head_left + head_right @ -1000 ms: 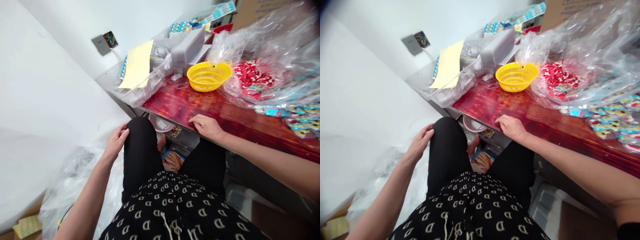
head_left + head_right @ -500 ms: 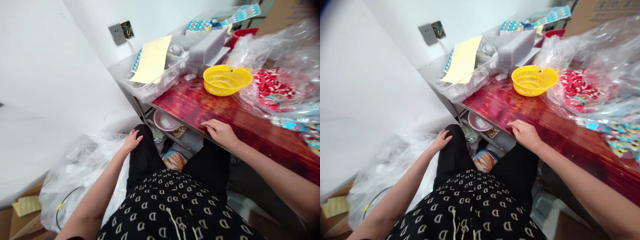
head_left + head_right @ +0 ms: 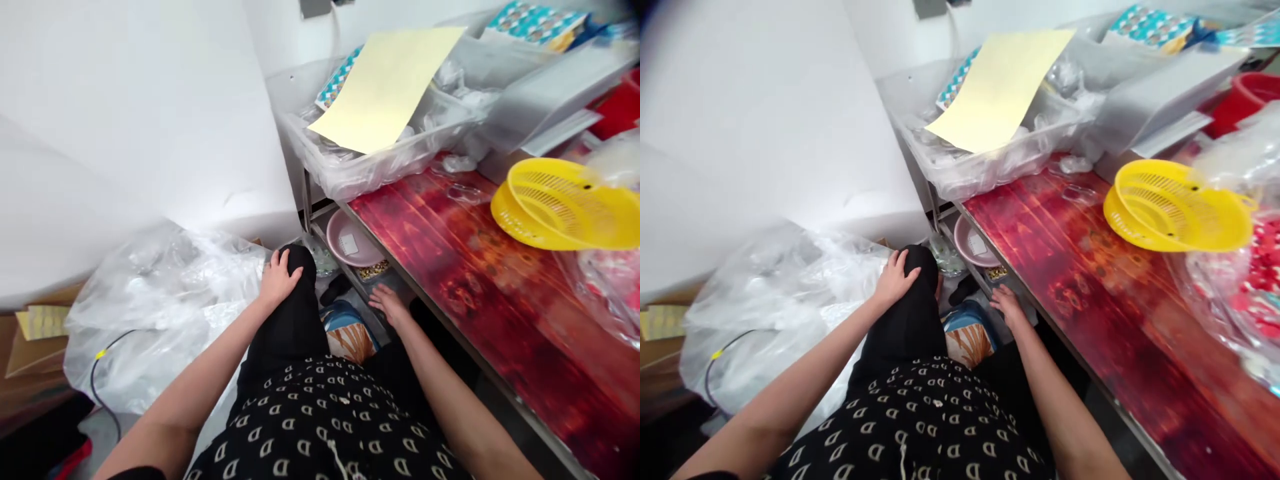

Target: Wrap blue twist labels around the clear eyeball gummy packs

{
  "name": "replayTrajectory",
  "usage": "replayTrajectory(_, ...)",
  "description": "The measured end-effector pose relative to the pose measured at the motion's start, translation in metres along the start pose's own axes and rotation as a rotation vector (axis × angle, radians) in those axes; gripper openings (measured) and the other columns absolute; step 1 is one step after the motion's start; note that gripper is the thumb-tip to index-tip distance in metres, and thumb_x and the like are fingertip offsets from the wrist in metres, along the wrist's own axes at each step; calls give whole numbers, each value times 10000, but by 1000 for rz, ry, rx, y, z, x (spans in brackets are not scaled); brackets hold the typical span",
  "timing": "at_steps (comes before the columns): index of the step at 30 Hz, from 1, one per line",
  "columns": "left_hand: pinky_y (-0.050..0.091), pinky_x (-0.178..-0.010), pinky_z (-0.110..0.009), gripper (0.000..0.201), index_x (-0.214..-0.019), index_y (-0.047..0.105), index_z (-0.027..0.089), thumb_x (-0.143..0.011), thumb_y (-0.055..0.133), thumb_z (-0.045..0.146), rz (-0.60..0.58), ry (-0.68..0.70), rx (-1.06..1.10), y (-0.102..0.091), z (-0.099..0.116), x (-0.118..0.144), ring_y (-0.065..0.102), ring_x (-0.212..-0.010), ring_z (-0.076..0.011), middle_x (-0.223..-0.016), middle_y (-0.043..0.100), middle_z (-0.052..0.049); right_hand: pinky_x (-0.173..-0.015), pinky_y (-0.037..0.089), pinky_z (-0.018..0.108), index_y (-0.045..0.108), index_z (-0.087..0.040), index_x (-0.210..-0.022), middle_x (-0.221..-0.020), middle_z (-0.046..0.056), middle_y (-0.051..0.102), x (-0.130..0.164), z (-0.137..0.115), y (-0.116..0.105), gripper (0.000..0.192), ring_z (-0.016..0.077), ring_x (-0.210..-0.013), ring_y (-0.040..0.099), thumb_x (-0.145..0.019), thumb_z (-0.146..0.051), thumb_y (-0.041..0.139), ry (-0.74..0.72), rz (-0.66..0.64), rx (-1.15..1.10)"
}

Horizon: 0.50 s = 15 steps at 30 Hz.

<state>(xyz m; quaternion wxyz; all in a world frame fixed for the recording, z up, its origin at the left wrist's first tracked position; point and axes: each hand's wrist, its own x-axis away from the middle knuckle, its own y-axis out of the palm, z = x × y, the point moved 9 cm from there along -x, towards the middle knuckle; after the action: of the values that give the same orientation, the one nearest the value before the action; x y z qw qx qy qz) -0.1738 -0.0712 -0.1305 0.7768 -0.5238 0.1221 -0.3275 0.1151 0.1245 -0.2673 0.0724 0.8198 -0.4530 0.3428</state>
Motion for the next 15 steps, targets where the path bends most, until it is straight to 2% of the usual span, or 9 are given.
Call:
replayTrajectory(3, 376, -1155, -571, 709, -1541, 428, 135, -930, 559, 472, -10, -16, -25, 1, 3, 9, 442, -1429, -465, -1640, 341, -238, -864, 618, 422, 604, -183, -1309, -1262, 117, 671, -40, 0, 3, 378, 234, -1042, 703, -976, -359, 633, 60, 11, -6)
replayTrajectory(7, 361, -1173, -571, 700, -1524, 447, 134, -920, 568, 465, -7, -32, 2, 3, -3, 23, 437, -1439, -452, -1623, 370, -239, -917, 588, 451, 603, -185, -1315, -1319, 110, 628, -84, 4, 13, 380, 239, -1102, 660, -991, -379, 632, 94, 13, 11)
replayTrajectory(11, 377, -1163, -586, 701, -1516, 454, 137, -926, 539, 504, 4, -49, -14, 7, -18, 34, 447, -1429, -456, -1616, 382, -239, -934, 581, 463, 611, -197, -1309, -1335, 111, 623, -118, 0, 24, 371, 244, -1123, 650, -990, -386, 629, 54, -34, 48)
replayTrajectory(15, 408, -1148, -588, 698, -1504, 471, 149, -921, 540, 527, -3, -76, -30, 10, -31, 35, 473, -1410, -454, -1602, 408, -233, -924, 589, 445, 634, -240, -1281, -1336, 107, 627, -139, -17, 49, 336, 238, -1120, 644, -995, -414, 611, -29, -139, 94)
